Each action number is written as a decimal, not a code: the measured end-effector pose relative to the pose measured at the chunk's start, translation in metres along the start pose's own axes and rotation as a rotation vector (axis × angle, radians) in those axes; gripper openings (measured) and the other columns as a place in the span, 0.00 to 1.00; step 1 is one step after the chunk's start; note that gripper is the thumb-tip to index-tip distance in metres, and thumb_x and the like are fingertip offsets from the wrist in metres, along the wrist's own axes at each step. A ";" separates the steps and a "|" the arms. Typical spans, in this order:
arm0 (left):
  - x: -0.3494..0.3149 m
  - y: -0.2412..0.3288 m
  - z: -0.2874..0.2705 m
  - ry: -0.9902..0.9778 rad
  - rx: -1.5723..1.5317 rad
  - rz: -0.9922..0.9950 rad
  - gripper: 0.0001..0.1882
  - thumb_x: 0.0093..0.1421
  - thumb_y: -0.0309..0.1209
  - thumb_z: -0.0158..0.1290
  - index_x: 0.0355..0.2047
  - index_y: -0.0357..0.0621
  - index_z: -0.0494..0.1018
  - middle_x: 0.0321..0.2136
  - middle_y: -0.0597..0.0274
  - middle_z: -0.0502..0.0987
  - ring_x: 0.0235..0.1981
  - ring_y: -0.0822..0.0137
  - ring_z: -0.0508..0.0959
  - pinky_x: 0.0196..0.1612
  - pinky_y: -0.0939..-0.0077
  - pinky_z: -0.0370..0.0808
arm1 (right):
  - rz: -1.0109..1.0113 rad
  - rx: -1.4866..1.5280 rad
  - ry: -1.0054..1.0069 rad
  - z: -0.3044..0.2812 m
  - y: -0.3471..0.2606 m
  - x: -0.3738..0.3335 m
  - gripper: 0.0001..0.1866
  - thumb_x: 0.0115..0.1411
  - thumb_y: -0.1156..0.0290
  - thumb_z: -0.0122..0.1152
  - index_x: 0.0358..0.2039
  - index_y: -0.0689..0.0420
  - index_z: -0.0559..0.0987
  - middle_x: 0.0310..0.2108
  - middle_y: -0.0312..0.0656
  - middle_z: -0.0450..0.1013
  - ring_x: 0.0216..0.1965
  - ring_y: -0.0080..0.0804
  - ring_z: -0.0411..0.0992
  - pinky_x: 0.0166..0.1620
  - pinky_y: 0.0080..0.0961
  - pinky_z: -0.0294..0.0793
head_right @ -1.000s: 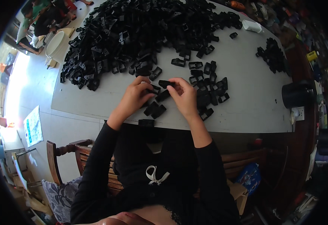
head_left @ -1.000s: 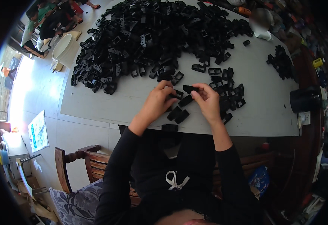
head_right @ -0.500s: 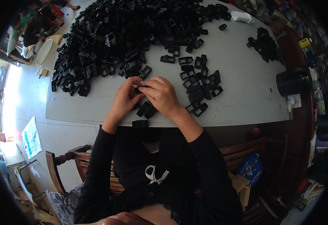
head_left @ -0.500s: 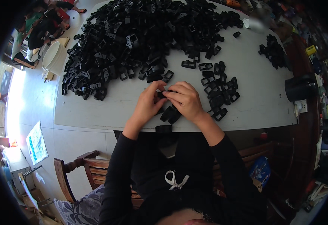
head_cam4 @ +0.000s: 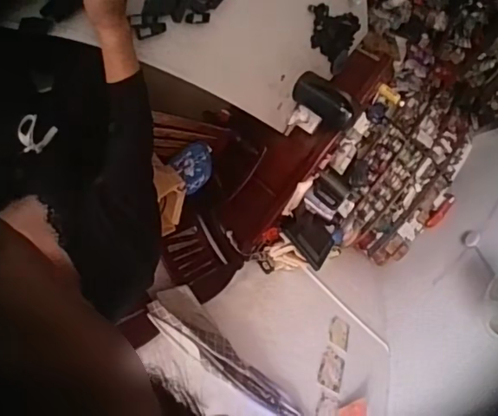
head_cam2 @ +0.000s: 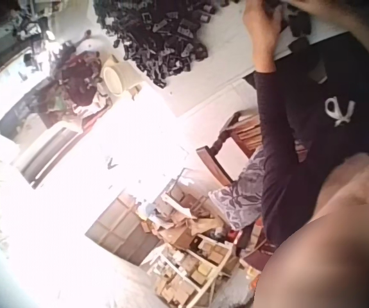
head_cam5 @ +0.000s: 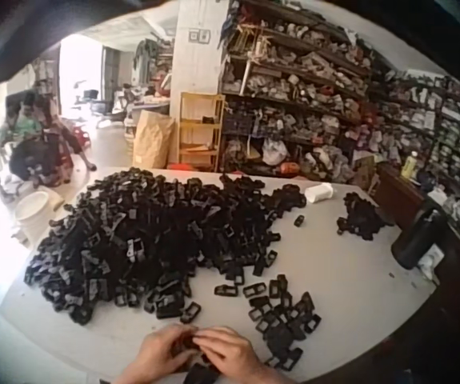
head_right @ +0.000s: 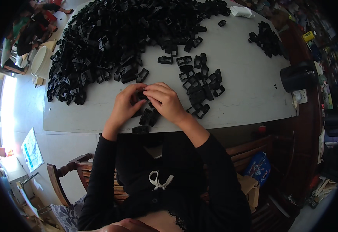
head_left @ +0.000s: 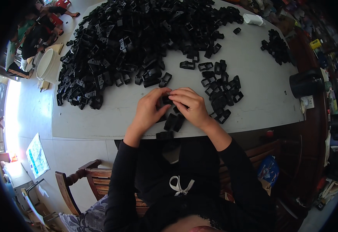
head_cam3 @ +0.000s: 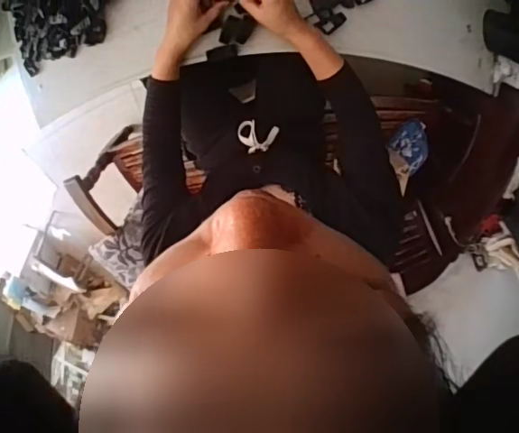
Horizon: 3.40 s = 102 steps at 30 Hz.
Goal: Manually assemble black plastic buckle components at a workbench.
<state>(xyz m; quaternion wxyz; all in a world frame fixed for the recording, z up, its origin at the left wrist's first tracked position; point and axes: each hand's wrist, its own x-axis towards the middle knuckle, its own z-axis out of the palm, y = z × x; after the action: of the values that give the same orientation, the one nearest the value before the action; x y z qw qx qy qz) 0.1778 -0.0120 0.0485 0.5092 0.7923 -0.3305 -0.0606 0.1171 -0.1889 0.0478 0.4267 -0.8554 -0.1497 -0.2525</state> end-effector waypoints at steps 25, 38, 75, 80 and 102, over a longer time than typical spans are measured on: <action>-0.002 0.002 -0.004 -0.020 -0.039 -0.035 0.19 0.45 0.16 0.61 0.40 0.39 0.77 0.34 0.63 0.75 0.21 0.73 0.68 0.26 0.80 0.67 | -0.023 -0.052 -0.062 -0.004 -0.002 0.000 0.14 0.46 0.86 0.66 0.36 0.61 0.81 0.37 0.43 0.76 0.41 0.40 0.75 0.42 0.30 0.77; -0.002 0.001 -0.004 -0.031 -0.017 -0.035 0.19 0.45 0.19 0.63 0.40 0.40 0.77 0.33 0.63 0.75 0.22 0.69 0.72 0.26 0.77 0.70 | -0.088 -0.044 -0.095 -0.006 0.000 0.003 0.15 0.45 0.88 0.65 0.35 0.62 0.83 0.37 0.44 0.77 0.41 0.38 0.76 0.39 0.30 0.78; 0.037 0.020 0.023 0.117 1.002 -0.080 0.18 0.52 0.28 0.60 0.45 0.43 0.72 0.36 0.62 0.71 0.31 0.61 0.78 0.26 0.68 0.74 | 0.406 -0.532 -0.071 -0.068 0.076 0.065 0.11 0.53 0.71 0.67 0.35 0.56 0.76 0.33 0.42 0.72 0.35 0.42 0.74 0.37 0.36 0.74; 0.020 0.020 0.025 0.150 0.833 0.051 0.15 0.52 0.26 0.58 0.41 0.42 0.71 0.39 0.60 0.73 0.36 0.58 0.76 0.34 0.65 0.73 | 0.367 -0.412 -0.011 -0.074 0.070 0.053 0.08 0.53 0.77 0.64 0.33 0.56 0.75 0.30 0.39 0.74 0.30 0.34 0.74 0.34 0.28 0.73; -0.025 0.019 0.015 0.016 0.277 0.109 0.20 0.50 0.28 0.63 0.44 0.50 0.75 0.21 0.71 0.73 0.29 0.66 0.71 0.46 0.68 0.64 | 0.393 0.288 0.091 -0.018 -0.027 -0.039 0.15 0.54 0.85 0.59 0.43 0.61 0.80 0.38 0.41 0.76 0.37 0.30 0.76 0.39 0.22 0.77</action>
<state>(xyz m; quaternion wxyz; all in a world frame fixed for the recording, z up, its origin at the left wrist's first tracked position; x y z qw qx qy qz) 0.1433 -0.0142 0.0511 0.4001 0.8363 -0.3744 0.0195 0.0666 -0.1888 0.0533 0.5916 -0.7861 0.0045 -0.1789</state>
